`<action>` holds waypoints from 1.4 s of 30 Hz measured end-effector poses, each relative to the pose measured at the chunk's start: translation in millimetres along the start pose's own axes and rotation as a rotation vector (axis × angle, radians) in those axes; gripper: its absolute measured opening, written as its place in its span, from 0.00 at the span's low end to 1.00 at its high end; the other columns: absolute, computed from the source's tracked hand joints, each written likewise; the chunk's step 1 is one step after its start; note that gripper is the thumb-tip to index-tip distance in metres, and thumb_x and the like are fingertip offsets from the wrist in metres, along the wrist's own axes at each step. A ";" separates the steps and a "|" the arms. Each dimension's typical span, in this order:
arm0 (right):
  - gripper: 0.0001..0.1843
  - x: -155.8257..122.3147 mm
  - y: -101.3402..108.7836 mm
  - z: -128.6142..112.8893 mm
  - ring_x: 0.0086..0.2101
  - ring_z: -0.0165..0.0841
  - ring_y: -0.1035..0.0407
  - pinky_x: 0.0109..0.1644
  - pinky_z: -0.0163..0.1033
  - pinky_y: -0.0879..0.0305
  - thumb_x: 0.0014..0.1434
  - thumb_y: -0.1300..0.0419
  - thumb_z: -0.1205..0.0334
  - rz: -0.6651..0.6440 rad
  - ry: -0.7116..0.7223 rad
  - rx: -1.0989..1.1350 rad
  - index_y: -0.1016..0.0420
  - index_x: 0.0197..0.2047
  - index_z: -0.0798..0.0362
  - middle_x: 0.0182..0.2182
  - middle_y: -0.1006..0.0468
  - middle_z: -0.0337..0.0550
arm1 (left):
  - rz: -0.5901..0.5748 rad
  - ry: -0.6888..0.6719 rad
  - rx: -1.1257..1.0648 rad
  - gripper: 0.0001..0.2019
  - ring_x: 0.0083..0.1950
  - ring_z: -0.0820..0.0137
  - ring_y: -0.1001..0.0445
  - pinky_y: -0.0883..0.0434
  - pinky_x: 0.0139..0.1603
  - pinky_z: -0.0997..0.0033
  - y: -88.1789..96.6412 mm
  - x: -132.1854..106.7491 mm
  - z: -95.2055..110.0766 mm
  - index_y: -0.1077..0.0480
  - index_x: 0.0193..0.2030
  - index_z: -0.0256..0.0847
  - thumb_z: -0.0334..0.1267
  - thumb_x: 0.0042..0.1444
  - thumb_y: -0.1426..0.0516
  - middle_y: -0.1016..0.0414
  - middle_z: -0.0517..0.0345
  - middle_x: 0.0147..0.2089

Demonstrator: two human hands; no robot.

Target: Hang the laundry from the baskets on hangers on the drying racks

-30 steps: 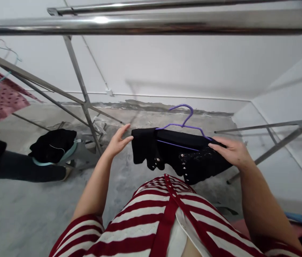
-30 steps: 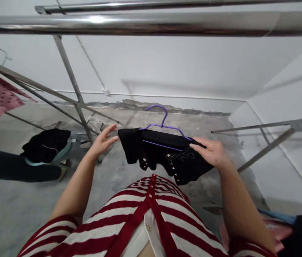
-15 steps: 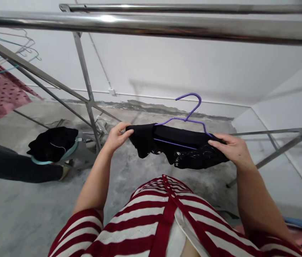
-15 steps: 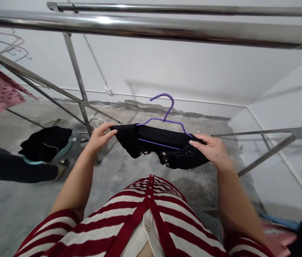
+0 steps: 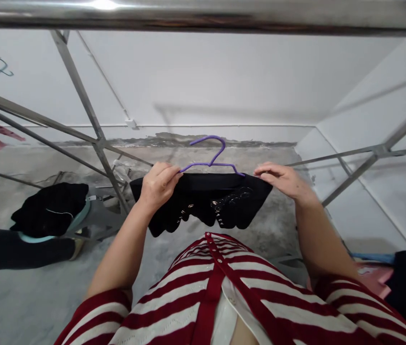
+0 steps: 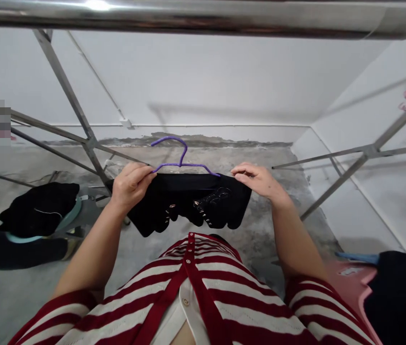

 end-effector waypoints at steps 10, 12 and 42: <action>0.23 9.1 -101.9 -20.3 0.27 0.26 0.35 0.30 0.31 0.37 0.53 0.40 0.44 -0.927 0.049 0.430 0.27 0.38 0.57 0.27 0.26 0.38 | -0.109 0.072 -0.022 0.07 0.41 0.69 0.27 0.30 0.49 0.64 7.3 -6.9 -17.2 0.28 0.39 0.40 0.37 0.59 0.46 0.25 0.52 0.37; 0.26 8.4 -128.0 -26.8 0.22 0.23 0.40 0.24 0.28 0.42 0.47 0.36 0.42 -0.944 -0.056 0.642 0.30 0.38 0.56 0.23 0.31 0.33 | -0.087 0.149 -0.021 0.08 0.43 0.69 0.26 0.34 0.57 0.59 8.7 -11.4 -30.4 0.28 0.40 0.41 0.38 0.59 0.46 0.24 0.52 0.39; 0.18 227.2 -321.3 -349.9 0.18 0.24 0.49 0.21 0.32 0.51 0.51 0.38 0.45 -0.313 0.285 0.619 0.38 0.32 0.50 0.15 0.41 0.28 | 0.148 1.495 -0.463 0.22 0.37 0.57 0.22 0.27 0.40 0.57 65.0 -400.2 -103.2 0.27 0.33 0.41 0.57 0.39 0.45 0.22 0.52 0.32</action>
Point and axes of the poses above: each hand's wrist, its own x-axis towards the middle knuckle, its own y-axis out of the back of the hand, z = x × y, the point moved 6 cm from there along x, towards the middle knuckle
